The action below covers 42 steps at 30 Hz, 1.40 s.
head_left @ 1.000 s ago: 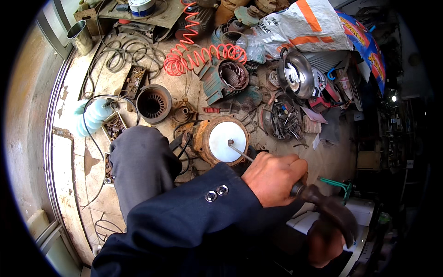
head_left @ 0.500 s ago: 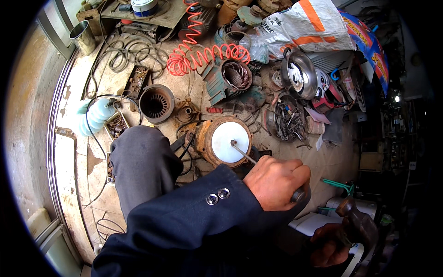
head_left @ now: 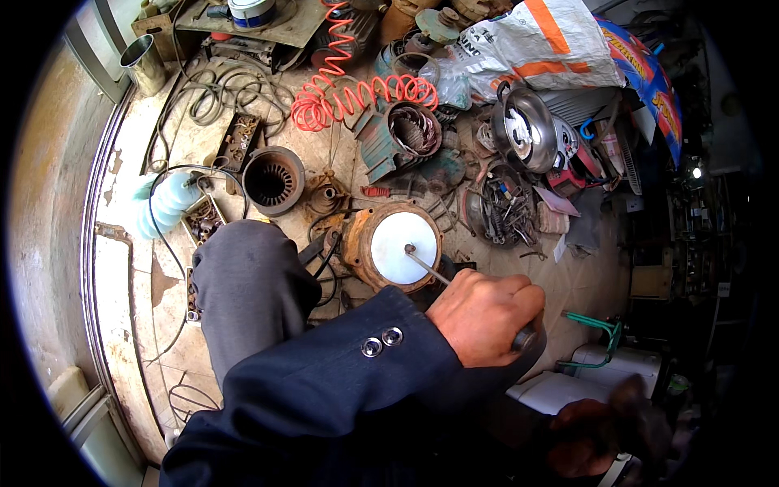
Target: The person sits on the floor and uses a hammer and a screwdriver to work on a circular mechanical part. They hammer a small metal piece into the center of the part, then use a screwdriver to tighten a screw. The person also handles small metal rings and other components from a nearby container.
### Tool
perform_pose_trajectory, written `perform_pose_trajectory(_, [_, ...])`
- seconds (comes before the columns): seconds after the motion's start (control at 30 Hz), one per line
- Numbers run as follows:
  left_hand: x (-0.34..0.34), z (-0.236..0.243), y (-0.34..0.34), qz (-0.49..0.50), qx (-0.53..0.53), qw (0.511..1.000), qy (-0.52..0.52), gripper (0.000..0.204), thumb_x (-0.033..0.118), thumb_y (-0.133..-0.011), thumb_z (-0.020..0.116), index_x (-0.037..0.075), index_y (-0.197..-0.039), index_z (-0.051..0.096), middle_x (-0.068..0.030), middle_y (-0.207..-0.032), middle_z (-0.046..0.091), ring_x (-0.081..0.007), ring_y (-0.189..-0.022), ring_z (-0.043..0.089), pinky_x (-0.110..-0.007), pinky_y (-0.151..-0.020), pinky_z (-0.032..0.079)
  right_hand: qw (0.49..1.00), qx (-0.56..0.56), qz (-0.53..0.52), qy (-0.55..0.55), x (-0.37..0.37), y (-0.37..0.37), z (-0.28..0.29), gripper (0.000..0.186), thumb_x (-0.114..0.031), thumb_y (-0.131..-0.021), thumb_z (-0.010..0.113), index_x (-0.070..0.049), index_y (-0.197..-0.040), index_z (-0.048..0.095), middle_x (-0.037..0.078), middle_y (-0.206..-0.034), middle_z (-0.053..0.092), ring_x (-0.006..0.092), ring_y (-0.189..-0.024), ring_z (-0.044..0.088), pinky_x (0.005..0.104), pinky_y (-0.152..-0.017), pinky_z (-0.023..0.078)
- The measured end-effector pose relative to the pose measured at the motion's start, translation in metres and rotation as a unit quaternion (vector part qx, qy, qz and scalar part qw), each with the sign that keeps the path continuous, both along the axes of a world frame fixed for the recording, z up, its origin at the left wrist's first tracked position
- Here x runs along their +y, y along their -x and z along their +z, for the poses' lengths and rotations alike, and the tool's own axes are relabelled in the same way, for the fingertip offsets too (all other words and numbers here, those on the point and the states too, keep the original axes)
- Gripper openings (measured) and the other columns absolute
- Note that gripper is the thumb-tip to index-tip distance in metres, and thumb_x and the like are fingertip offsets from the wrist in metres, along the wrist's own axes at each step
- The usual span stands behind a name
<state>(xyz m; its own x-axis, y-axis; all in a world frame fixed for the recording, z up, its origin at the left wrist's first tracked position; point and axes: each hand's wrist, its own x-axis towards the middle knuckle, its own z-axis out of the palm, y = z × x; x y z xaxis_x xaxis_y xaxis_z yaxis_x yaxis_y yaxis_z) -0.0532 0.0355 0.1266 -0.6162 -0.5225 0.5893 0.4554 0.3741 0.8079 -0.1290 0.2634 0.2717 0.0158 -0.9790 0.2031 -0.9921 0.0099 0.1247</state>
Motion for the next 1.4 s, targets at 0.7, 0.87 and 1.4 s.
perform_pose_trajectory(0.7, [0.059, -0.015, -0.067, -0.273, -0.195, 0.942, 0.031, 0.017, 0.017, -0.082, 0.071, 0.003, -0.089, 0.063, -0.0162, -0.092, 0.071, -0.0389, -0.081, 0.072, -0.049, -0.067, 0.057, 0.681, -0.606, -0.297, 0.284, -0.063, 0.059, -0.058, 0.035, -0.023, -0.107, 0.055, -0.001, -0.133, 0.058, 0.008, -0.075, 0.058, 0.0141, -0.045, 0.05, 0.0291, -0.042, 0.044])
perform_pose_trajectory(0.87, [0.062, -0.075, -0.073, -0.222, -0.4, 0.889, 0.024, 0.022, 0.025, -0.09, 0.071, 0.003, -0.096, 0.068, -0.0192, -0.086, 0.07, -0.0414, -0.085, 0.07, -0.051, -0.073, 0.056, 0.552, -0.725, -0.349, 0.219, -0.076, 0.116, -0.139, 0.025, -0.022, -0.105, 0.058, -0.001, -0.119, 0.061, 0.009, -0.077, 0.062, 0.0161, -0.047, 0.055, 0.0312, -0.041, 0.046])
perform_pose_trajectory(1.4, [0.072, -0.275, -0.115, -0.377, -0.507, 0.754, 0.183, 0.021, 0.026, -0.091, 0.069, 0.006, -0.096, 0.072, -0.0147, -0.088, 0.071, -0.0346, -0.074, 0.069, -0.043, -0.067, 0.056, 0.486, -0.799, -0.265, 0.236, -0.104, 0.111, -0.129, 0.022, -0.023, -0.102, 0.06, -0.002, -0.097, 0.06, 0.007, -0.075, 0.062, 0.0145, -0.05, 0.059, 0.0288, -0.043, 0.046])
